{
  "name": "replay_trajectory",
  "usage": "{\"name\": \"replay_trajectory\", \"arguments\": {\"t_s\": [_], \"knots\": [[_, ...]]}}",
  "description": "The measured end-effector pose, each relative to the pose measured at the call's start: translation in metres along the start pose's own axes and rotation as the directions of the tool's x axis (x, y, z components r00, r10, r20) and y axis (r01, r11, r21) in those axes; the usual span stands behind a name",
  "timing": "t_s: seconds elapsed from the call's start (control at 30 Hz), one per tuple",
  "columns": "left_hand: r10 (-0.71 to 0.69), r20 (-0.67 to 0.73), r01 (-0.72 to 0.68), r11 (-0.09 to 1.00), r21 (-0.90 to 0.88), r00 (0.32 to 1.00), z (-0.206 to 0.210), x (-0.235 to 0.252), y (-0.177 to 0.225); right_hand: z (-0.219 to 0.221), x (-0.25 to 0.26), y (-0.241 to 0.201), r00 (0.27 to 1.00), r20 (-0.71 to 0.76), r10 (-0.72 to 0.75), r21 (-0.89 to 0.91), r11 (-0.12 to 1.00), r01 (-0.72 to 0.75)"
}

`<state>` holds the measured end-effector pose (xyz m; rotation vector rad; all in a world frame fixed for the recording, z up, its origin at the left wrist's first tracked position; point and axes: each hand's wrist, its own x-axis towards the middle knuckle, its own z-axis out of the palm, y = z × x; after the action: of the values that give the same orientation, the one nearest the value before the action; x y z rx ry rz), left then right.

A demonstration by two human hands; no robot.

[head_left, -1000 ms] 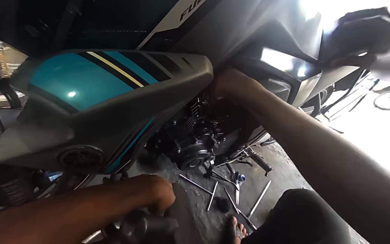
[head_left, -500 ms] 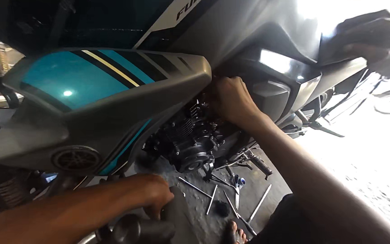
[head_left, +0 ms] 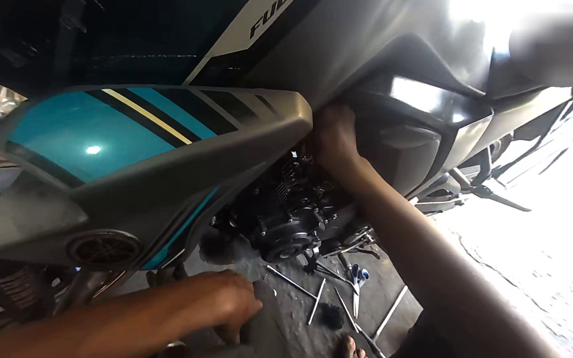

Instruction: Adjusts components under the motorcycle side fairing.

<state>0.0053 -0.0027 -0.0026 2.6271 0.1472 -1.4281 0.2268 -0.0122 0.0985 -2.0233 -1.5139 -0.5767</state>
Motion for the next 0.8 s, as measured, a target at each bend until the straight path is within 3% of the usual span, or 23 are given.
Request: {"name": "replay_trajectory", "arguments": {"t_s": [0.17, 0.43, 0.63, 0.8], "knots": [[-0.016, 0.008, 0.016, 1.0, -0.007, 1.0, 0.001, 0.003, -0.004, 0.008, 0.0, -0.018, 0.997, -0.052, 0.06, -0.05, 0.997, -0.063], [-0.03, -0.024, 0.029, 0.999, -0.025, 0.999, 0.003, 0.005, -0.011, 0.013, -0.007, -0.004, 0.998, -0.022, -0.058, 0.016, 0.998, 0.058], [0.015, 0.007, -0.015, 1.0, 0.0, 1.0, -0.006, -0.002, 0.005, -0.002, -0.002, -0.017, 0.991, 0.11, 0.071, -0.084, 0.995, -0.062], [0.055, -0.036, -0.054, 0.998, 0.023, 0.998, -0.004, -0.002, 0.008, 0.0, 0.005, -0.022, 0.99, 0.084, 0.109, -0.166, 0.982, -0.094]]}}
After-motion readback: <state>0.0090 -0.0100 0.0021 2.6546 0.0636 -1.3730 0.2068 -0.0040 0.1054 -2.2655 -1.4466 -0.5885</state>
